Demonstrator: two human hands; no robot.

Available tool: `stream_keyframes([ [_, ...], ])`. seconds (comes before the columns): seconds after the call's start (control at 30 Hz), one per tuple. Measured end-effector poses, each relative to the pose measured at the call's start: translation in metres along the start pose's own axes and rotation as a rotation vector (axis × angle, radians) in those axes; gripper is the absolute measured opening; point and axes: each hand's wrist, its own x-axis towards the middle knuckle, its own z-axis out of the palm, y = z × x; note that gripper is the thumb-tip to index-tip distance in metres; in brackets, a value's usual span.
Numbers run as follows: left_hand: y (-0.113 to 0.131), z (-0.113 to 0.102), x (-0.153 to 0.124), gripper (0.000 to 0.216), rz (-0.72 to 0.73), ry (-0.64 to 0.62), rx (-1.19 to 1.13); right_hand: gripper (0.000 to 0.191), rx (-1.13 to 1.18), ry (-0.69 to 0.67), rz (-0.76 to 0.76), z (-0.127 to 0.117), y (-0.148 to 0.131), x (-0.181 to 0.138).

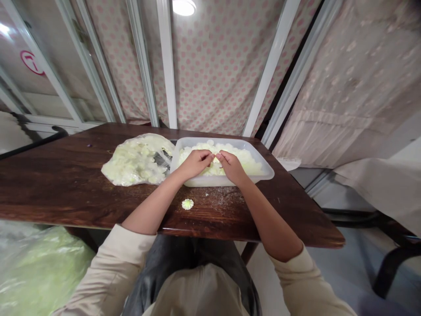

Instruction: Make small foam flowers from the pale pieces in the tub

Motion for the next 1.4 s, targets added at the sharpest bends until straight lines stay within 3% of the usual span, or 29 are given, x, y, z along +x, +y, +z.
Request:
stream_keyframes([
  [0.27,-0.009,0.005,0.0,0.022,-0.029,0.076,-0.217,0.043,0.168,0.176,0.135,0.004,0.006,0.002],
  [0.47,-0.006,0.005,0.0,0.025,0.019,0.1,-0.268,0.042,0.223,-0.013,0.082,0.003,0.003,0.002],
  [0.63,-0.002,0.002,-0.001,0.016,-0.012,0.057,-0.295,0.025,0.208,0.029,0.088,0.001,0.001,0.001],
  [0.77,-0.008,0.004,0.002,0.013,-0.031,0.128,-0.302,0.021,0.215,-0.008,0.039,0.001,-0.001,0.001],
  [0.87,-0.011,0.005,0.004,0.022,-0.084,0.107,-0.348,0.02,0.225,-0.017,0.003,0.001,-0.004,0.0],
  [1.0,-0.009,0.003,0.002,0.016,-0.077,0.018,-0.192,0.023,0.178,-0.024,0.034,0.001,-0.004,-0.001],
  [1.2,-0.003,0.003,0.0,0.021,-0.025,0.085,-0.012,0.023,-0.011,-0.008,0.009,0.003,-0.003,-0.003],
  [1.4,-0.001,0.003,0.0,0.023,-0.004,0.017,0.047,0.027,-0.062,-0.03,-0.022,0.001,-0.005,-0.004],
])
